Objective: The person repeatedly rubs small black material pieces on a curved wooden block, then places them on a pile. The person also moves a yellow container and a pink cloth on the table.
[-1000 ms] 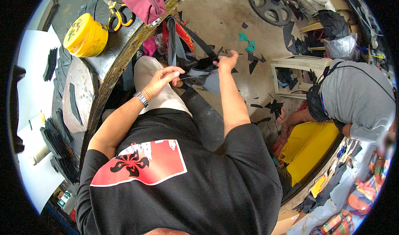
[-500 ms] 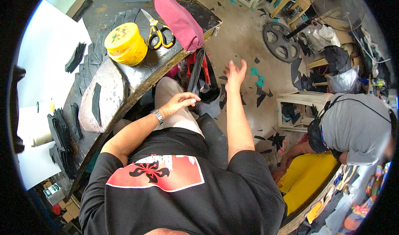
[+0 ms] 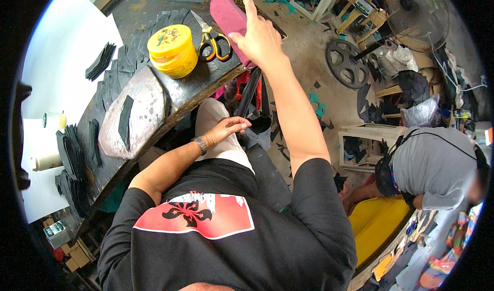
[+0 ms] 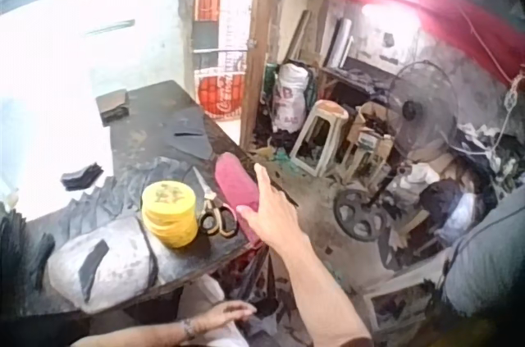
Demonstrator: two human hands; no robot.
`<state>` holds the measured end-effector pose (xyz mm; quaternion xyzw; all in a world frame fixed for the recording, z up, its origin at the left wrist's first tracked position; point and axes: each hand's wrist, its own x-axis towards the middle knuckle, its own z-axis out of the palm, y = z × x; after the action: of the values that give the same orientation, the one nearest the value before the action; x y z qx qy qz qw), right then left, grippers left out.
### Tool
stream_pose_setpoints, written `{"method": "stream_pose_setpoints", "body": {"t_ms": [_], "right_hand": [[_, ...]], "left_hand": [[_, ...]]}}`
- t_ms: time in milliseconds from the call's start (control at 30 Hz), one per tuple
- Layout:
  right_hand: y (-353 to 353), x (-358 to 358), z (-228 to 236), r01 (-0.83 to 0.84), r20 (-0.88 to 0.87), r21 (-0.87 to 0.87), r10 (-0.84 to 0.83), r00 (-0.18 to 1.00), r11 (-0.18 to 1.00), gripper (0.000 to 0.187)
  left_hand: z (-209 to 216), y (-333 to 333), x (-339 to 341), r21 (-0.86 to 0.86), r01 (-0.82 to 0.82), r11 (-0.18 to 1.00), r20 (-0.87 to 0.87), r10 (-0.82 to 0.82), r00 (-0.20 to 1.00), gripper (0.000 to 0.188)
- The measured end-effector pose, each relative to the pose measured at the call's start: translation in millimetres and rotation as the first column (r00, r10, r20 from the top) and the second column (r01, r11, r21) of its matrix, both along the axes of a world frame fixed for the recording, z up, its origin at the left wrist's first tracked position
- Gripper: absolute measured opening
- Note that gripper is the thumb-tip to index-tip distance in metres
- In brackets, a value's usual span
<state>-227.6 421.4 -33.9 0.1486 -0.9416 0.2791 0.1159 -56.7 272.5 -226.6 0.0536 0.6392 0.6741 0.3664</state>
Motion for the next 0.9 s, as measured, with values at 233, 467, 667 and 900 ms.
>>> {"method": "stream_pose_setpoints", "body": {"t_ms": [233,467,667,900], "right_hand": [[-40,-103,27,-0.117,0.025,-0.019,0.118,0.993,0.993,0.096],[-60,-155,7,-0.08,0.213,0.142,0.048,0.976,0.987,0.106],[43,-90,42,0.104,0.458,-0.639,0.269,0.847,0.762,0.094],[171,33,19,0.05,0.19,-0.61,0.085,0.978,0.791,0.097]], "left_hand": [[-1,0,0,-0.004,0.003,1.0,-0.008,-0.003,1.0,0.038],[5,-3,-1,0.027,-0.035,0.999,-0.026,0.036,0.999,0.04],[2,-4,-1,0.063,-0.046,0.997,0.017,0.045,0.999,0.037],[11,-3,2,-0.023,-0.091,0.996,0.021,0.091,0.996,0.04]]}}
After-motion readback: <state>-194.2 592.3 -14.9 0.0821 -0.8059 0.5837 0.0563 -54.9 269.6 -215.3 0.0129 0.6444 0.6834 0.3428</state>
